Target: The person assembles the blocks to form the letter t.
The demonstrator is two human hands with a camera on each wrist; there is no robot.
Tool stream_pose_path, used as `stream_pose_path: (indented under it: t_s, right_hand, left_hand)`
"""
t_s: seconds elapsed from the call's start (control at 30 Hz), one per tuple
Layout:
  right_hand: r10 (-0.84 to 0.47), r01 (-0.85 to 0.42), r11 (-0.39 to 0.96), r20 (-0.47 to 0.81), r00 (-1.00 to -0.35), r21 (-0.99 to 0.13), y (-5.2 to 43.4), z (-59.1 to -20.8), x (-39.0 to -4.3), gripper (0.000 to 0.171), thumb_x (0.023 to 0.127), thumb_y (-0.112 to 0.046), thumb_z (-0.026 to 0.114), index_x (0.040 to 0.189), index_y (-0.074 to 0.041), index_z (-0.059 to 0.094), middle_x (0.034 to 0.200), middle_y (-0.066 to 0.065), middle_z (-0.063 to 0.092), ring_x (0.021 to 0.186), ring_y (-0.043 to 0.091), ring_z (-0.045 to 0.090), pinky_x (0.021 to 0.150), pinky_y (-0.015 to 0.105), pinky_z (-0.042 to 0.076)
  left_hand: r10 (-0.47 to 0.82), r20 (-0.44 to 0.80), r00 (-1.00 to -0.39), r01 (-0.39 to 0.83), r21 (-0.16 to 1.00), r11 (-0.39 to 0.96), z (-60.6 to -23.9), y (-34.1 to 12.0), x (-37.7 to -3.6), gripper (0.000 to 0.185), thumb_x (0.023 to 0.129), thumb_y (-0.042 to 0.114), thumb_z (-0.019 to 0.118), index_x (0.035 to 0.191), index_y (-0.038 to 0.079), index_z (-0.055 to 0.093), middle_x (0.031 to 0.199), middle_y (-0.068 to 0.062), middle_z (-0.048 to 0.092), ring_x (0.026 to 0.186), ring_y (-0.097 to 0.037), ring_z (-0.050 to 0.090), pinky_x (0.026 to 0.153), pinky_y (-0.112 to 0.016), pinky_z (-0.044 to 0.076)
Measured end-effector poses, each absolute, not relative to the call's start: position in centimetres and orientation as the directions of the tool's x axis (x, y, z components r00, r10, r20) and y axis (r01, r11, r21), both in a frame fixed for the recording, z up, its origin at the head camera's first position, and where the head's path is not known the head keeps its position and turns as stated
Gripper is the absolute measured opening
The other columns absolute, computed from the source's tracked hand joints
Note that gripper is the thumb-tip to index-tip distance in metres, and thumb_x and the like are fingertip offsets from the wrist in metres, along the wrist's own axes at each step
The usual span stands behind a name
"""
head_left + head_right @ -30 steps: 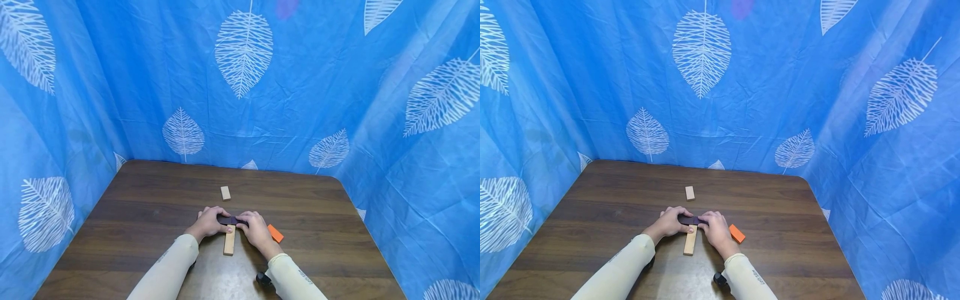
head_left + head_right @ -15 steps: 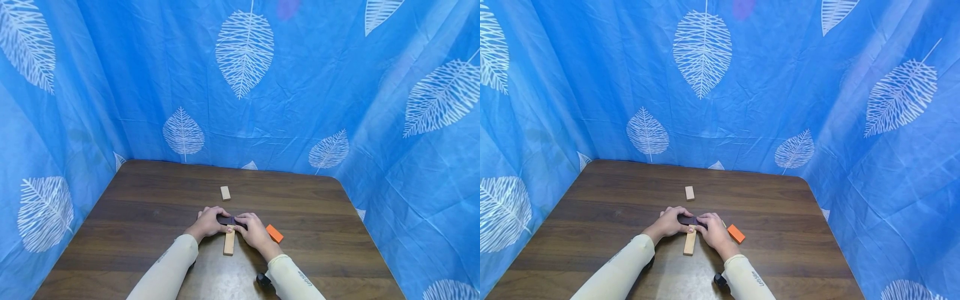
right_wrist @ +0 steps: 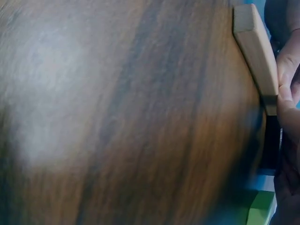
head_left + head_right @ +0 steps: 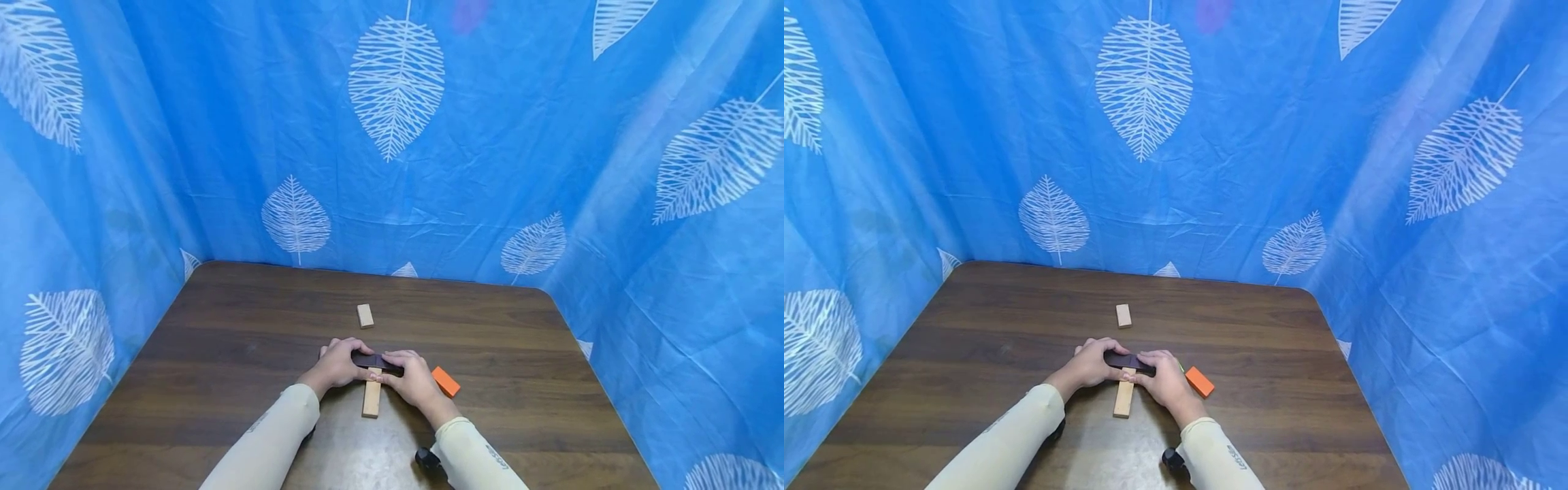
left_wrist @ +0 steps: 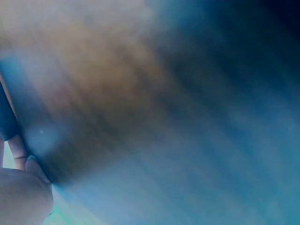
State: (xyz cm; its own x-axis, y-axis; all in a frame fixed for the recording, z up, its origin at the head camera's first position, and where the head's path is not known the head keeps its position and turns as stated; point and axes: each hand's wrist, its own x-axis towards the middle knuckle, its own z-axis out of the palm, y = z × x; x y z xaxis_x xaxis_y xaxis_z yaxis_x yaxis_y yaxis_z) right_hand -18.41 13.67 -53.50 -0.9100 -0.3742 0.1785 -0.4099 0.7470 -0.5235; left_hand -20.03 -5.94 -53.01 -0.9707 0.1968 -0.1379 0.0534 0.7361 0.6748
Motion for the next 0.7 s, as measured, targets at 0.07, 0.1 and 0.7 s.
stream_pose_path:
  t_s: [0.07,0.1,0.7]
  right_hand:
    - [-0.364,-0.4,0.749,0.177,-0.914,-0.528,13.8,-53.6,-18.5,0.049,0.076,-0.039,0.077,0.117,-0.014,0.069,0.118,0.001,0.068,0.114,0.021,0.06,0.098,0.039,0.045]
    - [-0.357,-0.391,0.749,0.171,-0.918,-0.535,13.8,-53.6,-18.5,0.049,0.076,-0.039,0.077,0.117,-0.014,0.069,0.119,0.001,0.068,0.114,0.021,0.059,0.098,0.038,0.045]
    - [-0.362,-0.345,0.762,0.081,-0.929,-0.548,13.7,-53.2,-18.8,0.051,0.076,-0.043,0.076,0.119,-0.016,0.068,0.12,-0.001,0.067,0.116,0.02,0.058,0.099,0.038,0.044]
  left_hand:
    - [0.204,-0.138,-0.969,0.058,0.677,0.734,-52.9,-5.9,-20.1,0.043,0.062,0.049,0.083,0.1,0.034,0.069,0.119,0.006,0.063,0.108,-0.022,0.046,0.092,-0.051,0.026]
    - [0.208,-0.137,-0.969,0.061,0.677,0.733,-52.9,-5.9,-20.1,0.043,0.062,0.05,0.083,0.1,0.034,0.069,0.119,0.006,0.063,0.108,-0.022,0.047,0.092,-0.051,0.026]
    - [0.317,-0.107,-0.942,0.18,0.638,0.749,-51.8,-6.5,-20.4,0.05,0.062,0.054,0.082,0.102,0.028,0.067,0.115,0.005,0.063,0.103,-0.02,0.045,0.088,-0.045,0.031]
